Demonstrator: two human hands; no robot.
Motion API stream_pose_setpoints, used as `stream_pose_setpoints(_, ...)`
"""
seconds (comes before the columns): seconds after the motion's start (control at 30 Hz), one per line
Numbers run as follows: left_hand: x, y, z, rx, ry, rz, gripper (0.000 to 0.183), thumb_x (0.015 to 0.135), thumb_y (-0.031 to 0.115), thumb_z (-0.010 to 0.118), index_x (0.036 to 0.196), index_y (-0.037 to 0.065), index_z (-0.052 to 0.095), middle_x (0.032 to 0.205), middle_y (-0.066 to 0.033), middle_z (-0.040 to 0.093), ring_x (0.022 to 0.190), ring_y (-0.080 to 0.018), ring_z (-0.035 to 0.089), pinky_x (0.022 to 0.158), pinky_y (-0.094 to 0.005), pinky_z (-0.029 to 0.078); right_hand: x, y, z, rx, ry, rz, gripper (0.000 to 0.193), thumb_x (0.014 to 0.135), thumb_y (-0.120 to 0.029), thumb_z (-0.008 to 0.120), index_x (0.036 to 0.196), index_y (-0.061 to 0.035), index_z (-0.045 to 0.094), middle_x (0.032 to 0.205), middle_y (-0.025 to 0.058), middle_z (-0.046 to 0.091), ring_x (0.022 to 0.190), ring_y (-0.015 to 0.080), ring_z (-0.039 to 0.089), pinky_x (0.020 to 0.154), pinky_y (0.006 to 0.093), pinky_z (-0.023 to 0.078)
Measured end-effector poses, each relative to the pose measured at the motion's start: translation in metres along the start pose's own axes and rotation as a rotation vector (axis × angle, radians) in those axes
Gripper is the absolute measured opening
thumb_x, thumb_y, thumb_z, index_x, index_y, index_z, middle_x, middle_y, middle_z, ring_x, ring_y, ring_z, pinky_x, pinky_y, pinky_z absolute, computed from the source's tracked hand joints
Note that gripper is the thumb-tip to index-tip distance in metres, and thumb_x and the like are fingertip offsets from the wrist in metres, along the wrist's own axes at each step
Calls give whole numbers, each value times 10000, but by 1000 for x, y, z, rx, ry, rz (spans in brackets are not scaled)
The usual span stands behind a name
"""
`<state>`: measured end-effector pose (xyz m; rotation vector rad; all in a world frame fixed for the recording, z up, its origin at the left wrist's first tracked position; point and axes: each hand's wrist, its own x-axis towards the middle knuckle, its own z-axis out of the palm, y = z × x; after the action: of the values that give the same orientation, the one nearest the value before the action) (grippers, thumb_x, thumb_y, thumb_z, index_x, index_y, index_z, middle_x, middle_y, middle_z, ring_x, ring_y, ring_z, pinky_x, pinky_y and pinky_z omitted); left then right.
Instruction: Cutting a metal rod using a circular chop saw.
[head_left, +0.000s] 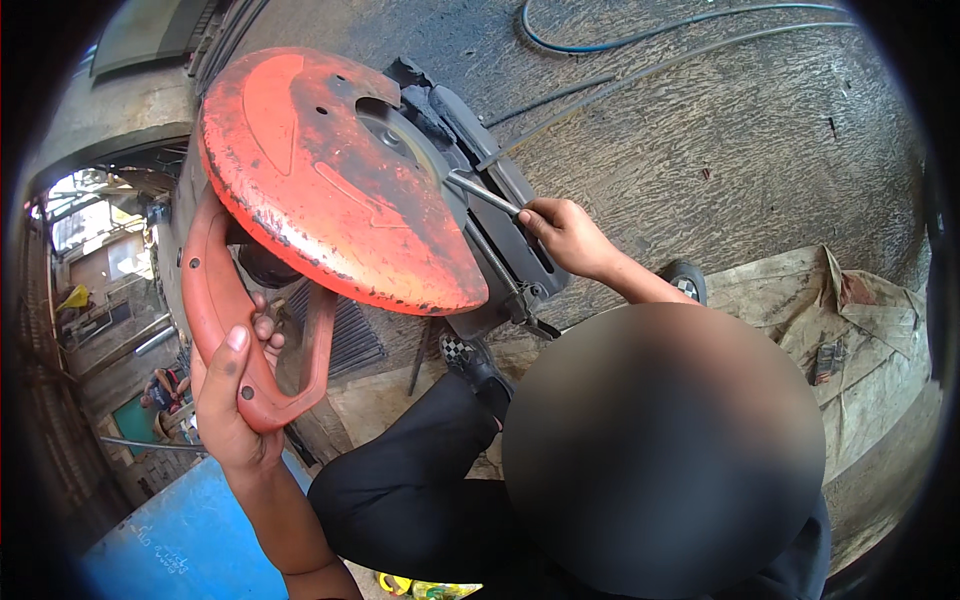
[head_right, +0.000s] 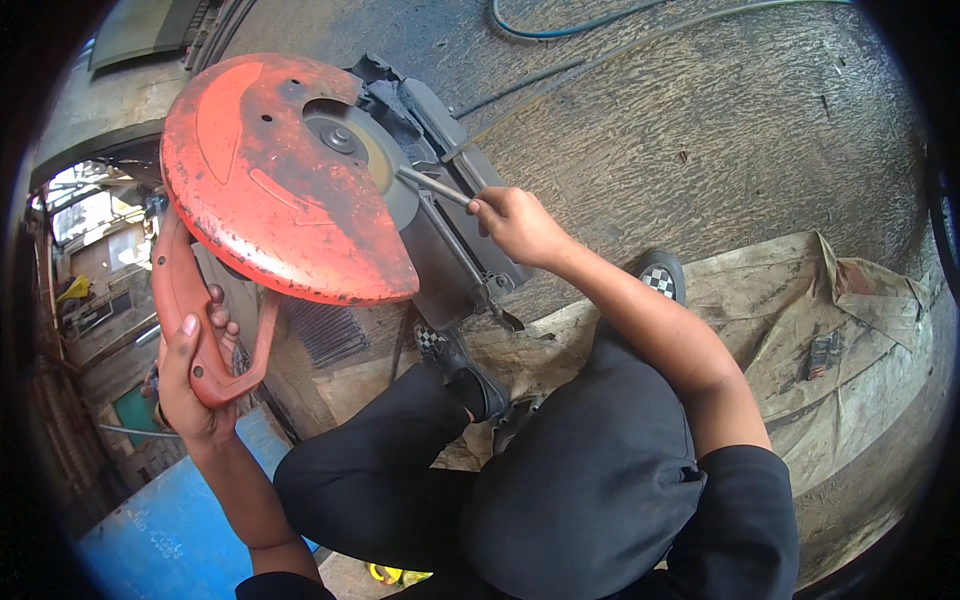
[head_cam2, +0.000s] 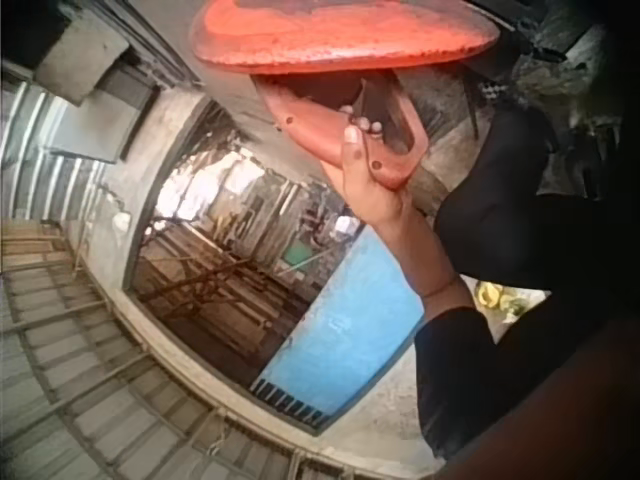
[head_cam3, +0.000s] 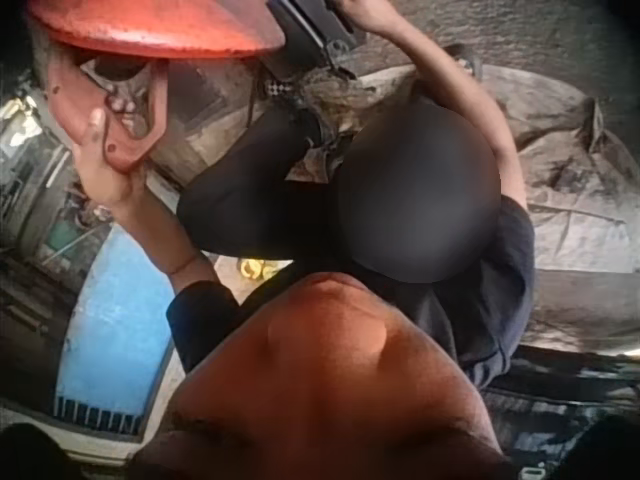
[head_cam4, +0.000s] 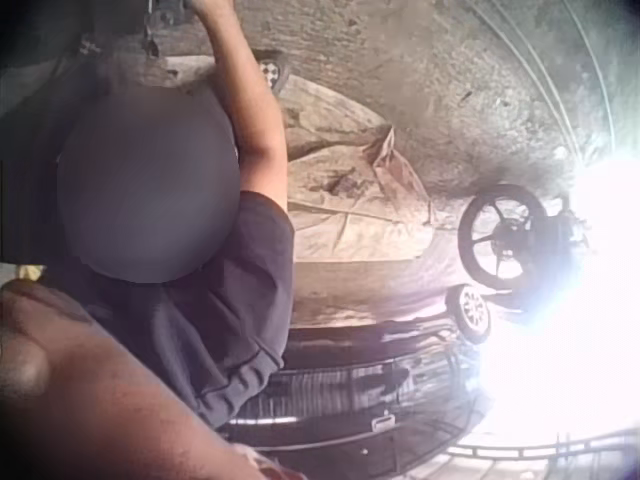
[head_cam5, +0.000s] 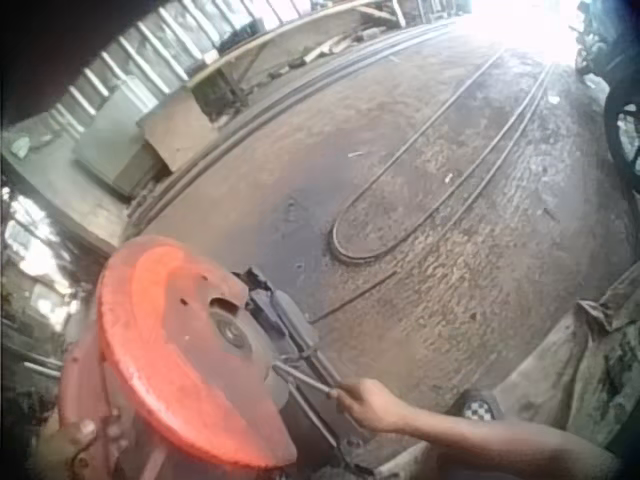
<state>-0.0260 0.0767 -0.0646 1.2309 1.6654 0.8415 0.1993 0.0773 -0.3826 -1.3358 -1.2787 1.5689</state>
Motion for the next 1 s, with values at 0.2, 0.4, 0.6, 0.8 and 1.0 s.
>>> stream_pose_setpoints(0.2, -2, 2, 4, 32, 20, -55, 714, 888, 271, 591, 1445, -71, 304, 1174, -189, 546, 1052, -225, 582, 926, -361, 479, -3, -15, 0, -31, 33, 26, 278, 965, -233, 548, 973, 21, 660, 741, 175, 668, 729, 327, 675, 701, 434, 511)
stream_pose_setpoints(0.4, -1, 1, 8, 73, 25, -56, 747, 884, 302, 580, 1462, -61, 277, 1271, -249, 526, 1147, -287, 566, 997, -395, 440, -3, -3, 3, -145, 118, -54, 255, 953, -203, 581, 951, 45, 638, 754, 242, 633, 685, 363, 653, 641, 430, 487)
stream_pose_setpoints(0.6, -1, 1, 1, 29, 9, -33, 686, 912, 278, 556, 1450, -61, 299, 1270, -266, 533, 1156, -296, 562, 999, -396, 435, 1, -1, 9, -151, 168, -86, 250, 934, -239, 592, 918, 9, 617, 746, 260, 631, 770, 459, 628, 704, 520, 490)
stream_pose_setpoints(0.8, 0, -3, 1, 44, 20, -29, 687, 915, 284, 560, 1450, -61, 300, 1278, -272, 529, 1153, -298, 564, 989, -395, 439, -2, -3, 9, -224, 205, -59, 200, 901, -220, 617, 927, -22, 631, 791, 226, 655, 785, 430, 638, 711, 503, 503)
stream_pose_setpoints(1.0, 0, -2, 7, -36, 16, 7, 644, 891, 212, 597, 1431, -38, 349, 1200, -251, 600, 1051, -273, 626, 929, -370, 458, 1, 10, -9, -475, 401, -343, 182, 846, -202, 650, 967, -81, 713, 897, 155, 681, 837, 375, 654, 738, 464, 521)
